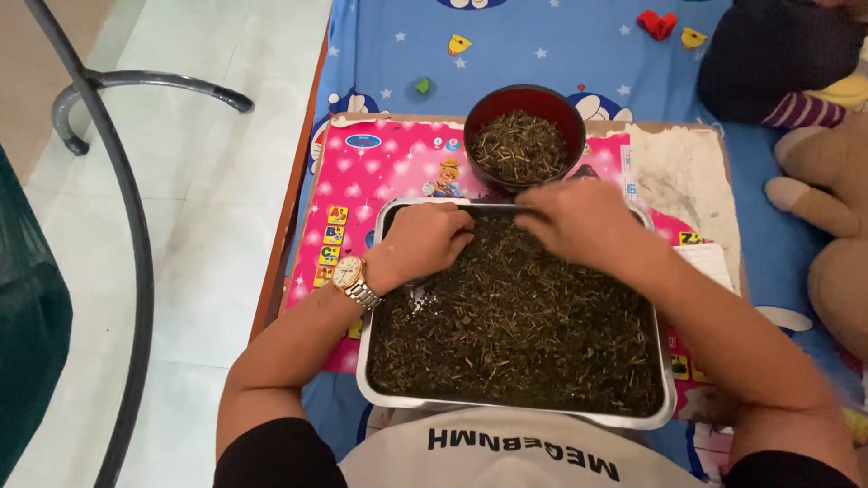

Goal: Sorting through dried tea leaves on a tray to remove stems or debris and placing them into a bowl.

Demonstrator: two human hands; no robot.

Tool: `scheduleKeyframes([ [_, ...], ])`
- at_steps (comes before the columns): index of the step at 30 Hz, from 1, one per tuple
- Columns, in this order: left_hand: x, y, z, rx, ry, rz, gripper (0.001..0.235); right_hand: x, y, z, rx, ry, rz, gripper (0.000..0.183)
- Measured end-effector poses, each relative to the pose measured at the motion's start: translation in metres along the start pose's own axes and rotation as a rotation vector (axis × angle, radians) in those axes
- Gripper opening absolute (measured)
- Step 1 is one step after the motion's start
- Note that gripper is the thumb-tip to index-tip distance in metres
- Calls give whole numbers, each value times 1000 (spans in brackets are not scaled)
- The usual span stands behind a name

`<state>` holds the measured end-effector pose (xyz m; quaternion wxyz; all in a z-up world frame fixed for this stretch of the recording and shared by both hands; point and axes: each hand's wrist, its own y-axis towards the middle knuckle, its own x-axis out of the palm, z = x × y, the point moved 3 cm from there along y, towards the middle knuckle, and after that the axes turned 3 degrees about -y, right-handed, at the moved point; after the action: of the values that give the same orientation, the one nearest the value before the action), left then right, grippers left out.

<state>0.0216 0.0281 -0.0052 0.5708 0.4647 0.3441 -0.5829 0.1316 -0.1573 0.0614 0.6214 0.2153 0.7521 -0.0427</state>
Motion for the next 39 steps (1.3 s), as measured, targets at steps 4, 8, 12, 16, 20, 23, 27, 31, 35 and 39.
scheduleKeyframes([
  [4, 3, 6, 9, -136, 38, -122, 34, 42, -9, -2, -42, -185, -236, 38],
  [8, 5, 15, 27, -84, 36, -257, 39, 74, -12, 3, -62, -224, -282, 41],
  [12, 2, 17, 43, -18, 1, -305, 38, 66, -25, -4, -79, -216, -302, 33],
  [16, 0, 11, 46, 73, -164, -223, 29, 53, -35, -8, -118, -171, -217, 20],
  [20, 4, 12, 33, 120, -289, -67, 22, 41, -36, -5, -125, -144, 15, 9],
  [23, -2, 10, 28, 142, -375, 32, 16, 37, -35, -2, -140, -91, 67, 13],
  [27, 7, 10, 20, 132, -395, 118, 16, 47, -38, 3, -159, -30, 111, 8],
  [31, 14, 12, 15, 140, -342, 148, 17, 52, -38, 5, -163, 12, 154, 6],
  [35, 7, 9, 22, 178, -209, 211, 19, 52, -37, 1, -183, 12, 181, 9],
  [39, 20, 8, 18, 201, -117, 201, 28, 58, -37, 6, -173, 10, 207, 10],
])
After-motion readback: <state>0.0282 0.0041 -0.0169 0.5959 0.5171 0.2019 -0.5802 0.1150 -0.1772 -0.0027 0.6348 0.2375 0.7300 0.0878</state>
